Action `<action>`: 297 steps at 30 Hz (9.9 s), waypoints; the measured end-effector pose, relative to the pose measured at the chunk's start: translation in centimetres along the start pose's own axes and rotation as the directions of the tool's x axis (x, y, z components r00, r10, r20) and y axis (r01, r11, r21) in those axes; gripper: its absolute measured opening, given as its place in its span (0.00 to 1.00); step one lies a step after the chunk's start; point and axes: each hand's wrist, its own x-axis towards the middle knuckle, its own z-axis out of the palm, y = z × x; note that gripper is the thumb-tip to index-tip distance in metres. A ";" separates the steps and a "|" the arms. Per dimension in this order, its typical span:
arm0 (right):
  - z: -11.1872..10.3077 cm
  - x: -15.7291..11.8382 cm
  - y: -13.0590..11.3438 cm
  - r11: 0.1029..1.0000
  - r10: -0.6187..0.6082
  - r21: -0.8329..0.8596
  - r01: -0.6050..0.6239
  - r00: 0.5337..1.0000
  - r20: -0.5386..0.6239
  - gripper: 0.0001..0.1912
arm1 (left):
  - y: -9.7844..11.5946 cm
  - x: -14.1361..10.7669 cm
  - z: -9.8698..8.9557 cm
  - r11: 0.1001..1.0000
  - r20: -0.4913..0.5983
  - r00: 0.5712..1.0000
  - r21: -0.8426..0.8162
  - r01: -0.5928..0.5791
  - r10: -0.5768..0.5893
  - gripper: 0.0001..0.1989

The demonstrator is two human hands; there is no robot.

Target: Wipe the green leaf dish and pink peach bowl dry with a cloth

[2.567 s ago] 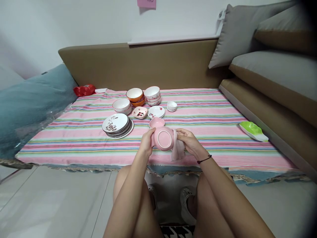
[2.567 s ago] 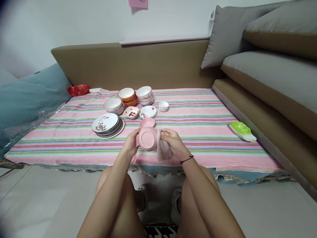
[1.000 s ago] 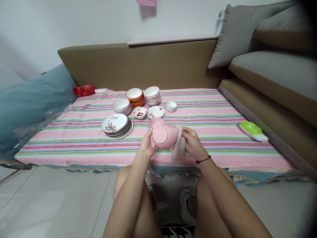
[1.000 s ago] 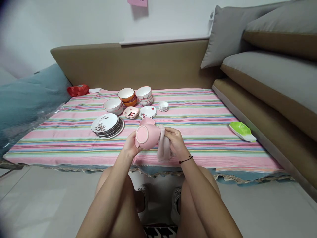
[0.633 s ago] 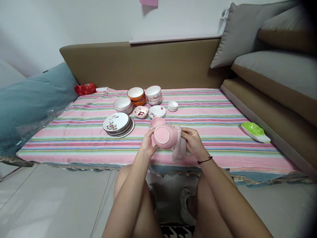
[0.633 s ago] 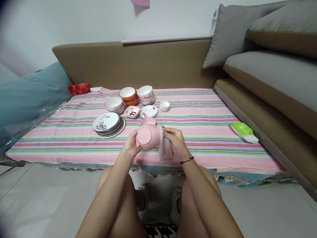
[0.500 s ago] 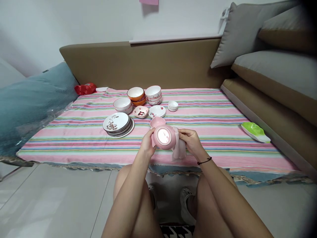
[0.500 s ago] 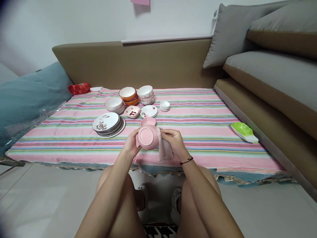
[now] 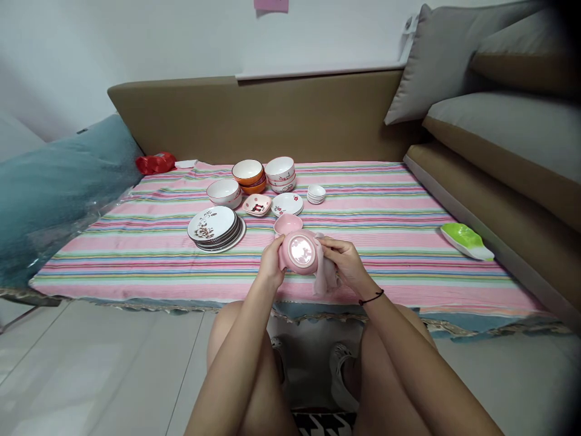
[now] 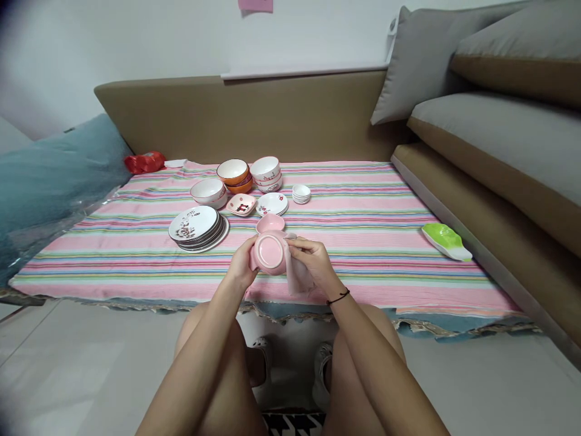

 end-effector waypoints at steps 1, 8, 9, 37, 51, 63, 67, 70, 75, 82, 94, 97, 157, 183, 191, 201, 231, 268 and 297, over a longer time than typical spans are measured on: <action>0.0 0.0 -0.1 1.000 0.006 0.009 -0.006 1.000 -0.004 0.14 | 0.0 0.1 0.0 1.000 0.009 1.000 -0.002 -0.008 0.008 0.09; 0.0 0.3 -0.7 0.999 0.000 0.046 0.004 0.997 -0.075 0.12 | -0.1 0.8 -0.3 0.978 0.070 0.977 -0.046 0.205 -0.201 0.06; -0.1 0.4 -0.8 0.998 -0.003 0.064 0.008 0.997 -0.079 0.12 | -0.1 0.9 -0.3 0.970 0.083 0.970 -0.057 0.235 -0.230 0.06; 0.2 -0.5 -1.0 0.965 -0.209 -0.142 0.220 0.974 0.091 0.19 | 0.4 -0.2 0.5 0.984 0.072 0.983 -0.057 0.171 -0.167 0.06; 0.8 0.0 -0.1 0.954 -0.080 -0.292 0.064 0.996 -0.041 0.23 | 0.0 0.2 0.3 0.994 0.058 0.998 -0.104 0.046 -0.040 0.05; 0.8 -0.3 -0.7 0.963 -0.076 -0.266 0.051 0.994 -0.083 0.26 | -0.1 0.0 0.6 0.993 0.064 0.996 -0.103 -0.052 0.059 0.08; 1.0 -0.4 -0.7 0.934 -0.135 -0.344 0.101 0.988 -0.075 0.28 | -0.3 -0.1 0.7 0.996 0.055 0.997 -0.068 -0.058 0.062 0.11; 0.9 -0.2 -0.4 0.928 -0.146 -0.356 0.106 0.985 -0.087 0.27 | -0.4 -0.1 0.7 0.996 0.062 0.996 -0.068 -0.056 0.060 0.12; 0.8 0.1 0.4 0.962 -0.121 -0.269 0.052 0.961 -0.247 0.28 | -0.4 -0.3 0.8 0.997 0.079 0.997 -0.071 -0.007 0.013 0.11; 1.6 0.1 -0.1 0.998 0.053 0.054 -0.042 0.975 -0.217 0.22 | -0.6 -0.4 0.9 0.983 0.119 0.985 -0.115 0.142 -0.128 0.07; 1.5 -0.5 0.3 0.998 -0.046 0.030 0.048 0.996 -0.074 0.19 | -0.3 -0.1 0.8 0.980 0.049 0.993 -0.163 0.114 -0.107 0.07; 1.4 -0.5 0.1 0.998 -0.058 -0.042 0.056 0.998 -0.034 0.18 | -0.3 -0.2 0.9 0.989 0.071 0.997 -0.140 0.048 -0.038 0.07; -0.7 -0.5 -0.9 0.977 0.210 -0.041 -0.207 0.932 0.295 0.20 | 2.4 0.4 -1.8 0.993 0.227 0.973 0.119 0.018 -0.045 0.10; -0.5 0.3 -0.2 0.950 0.151 -0.302 -0.084 0.967 0.206 0.26 | 1.9 0.7 -1.9 0.979 0.142 0.988 0.188 -0.080 0.054 0.13; -0.7 0.8 0.6 0.921 0.079 -0.390 0.004 0.978 0.195 0.28 | 1.7 0.4 -1.6 0.942 0.105 0.977 0.264 -0.206 0.184 0.14; -0.4 0.2 -0.7 0.979 0.202 -0.026 -0.201 0.965 0.165 0.22 | 1.9 0.4 -1.0 0.995 0.063 0.994 -0.017 0.095 -0.093 0.08; -0.8 -0.1 -1.6 0.970 0.229 0.025 -0.242 0.943 0.243 0.19 | 1.1 1.0 -1.3 0.983 0.114 0.977 0.024 0.181 -0.182 0.08; -0.5 0.2 -0.7 0.971 0.115 -0.233 -0.061 0.966 0.230 0.24 | 0.9 0.5 -1.0 0.982 0.133 0.986 0.151 -0.117 0.097 0.13; -0.6 0.1 -1.8 0.990 0.136 0.024 -0.142 0.976 0.170 0.16 | 1.4 1.2 -1.2 0.988 0.211 0.968 -0.032 0.149 -0.139 0.05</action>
